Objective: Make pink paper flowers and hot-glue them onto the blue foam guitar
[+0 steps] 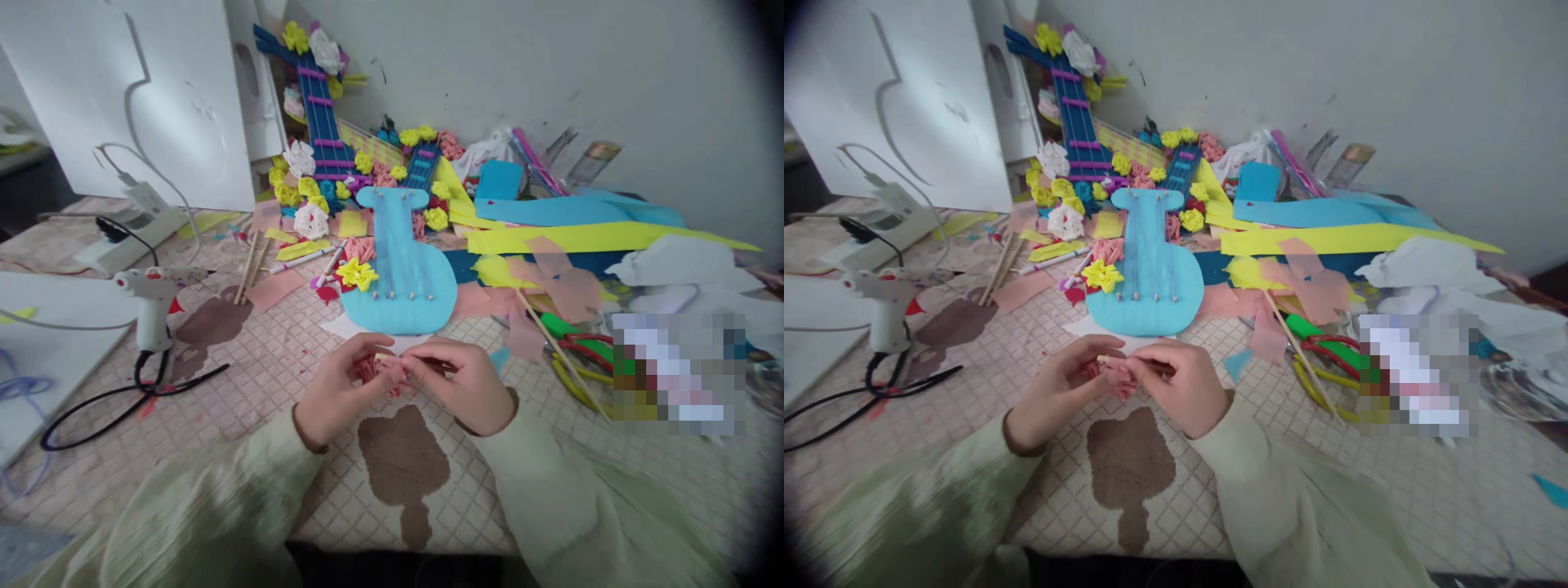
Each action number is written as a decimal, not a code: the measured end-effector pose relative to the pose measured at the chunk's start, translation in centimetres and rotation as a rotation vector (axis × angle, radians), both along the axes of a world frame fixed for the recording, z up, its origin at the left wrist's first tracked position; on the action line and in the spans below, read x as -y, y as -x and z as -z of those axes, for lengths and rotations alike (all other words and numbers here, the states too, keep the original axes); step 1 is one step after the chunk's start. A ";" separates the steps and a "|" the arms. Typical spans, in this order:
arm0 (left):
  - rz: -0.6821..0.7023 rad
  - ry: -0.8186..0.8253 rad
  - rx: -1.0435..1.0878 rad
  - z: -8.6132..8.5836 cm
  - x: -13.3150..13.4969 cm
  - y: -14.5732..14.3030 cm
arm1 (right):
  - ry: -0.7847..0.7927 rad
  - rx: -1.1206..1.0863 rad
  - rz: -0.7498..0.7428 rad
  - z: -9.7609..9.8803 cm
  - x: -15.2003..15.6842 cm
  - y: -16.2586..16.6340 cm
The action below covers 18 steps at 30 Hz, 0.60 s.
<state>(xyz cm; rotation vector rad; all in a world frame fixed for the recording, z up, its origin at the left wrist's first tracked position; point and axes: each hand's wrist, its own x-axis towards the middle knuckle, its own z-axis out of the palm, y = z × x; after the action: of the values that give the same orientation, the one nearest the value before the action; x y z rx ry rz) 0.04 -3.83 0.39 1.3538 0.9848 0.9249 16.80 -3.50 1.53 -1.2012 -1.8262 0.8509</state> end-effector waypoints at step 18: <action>-0.064 -0.355 -0.343 -0.1 0.4 0.1 | 0.248 -0.166 0.065 -0.3 -0.2 -0.1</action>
<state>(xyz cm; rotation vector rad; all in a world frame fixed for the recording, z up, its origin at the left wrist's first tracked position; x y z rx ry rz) -0.07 -4.22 0.53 1.8330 1.1649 0.9658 16.91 -3.35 1.80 -1.2929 -1.5740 1.1307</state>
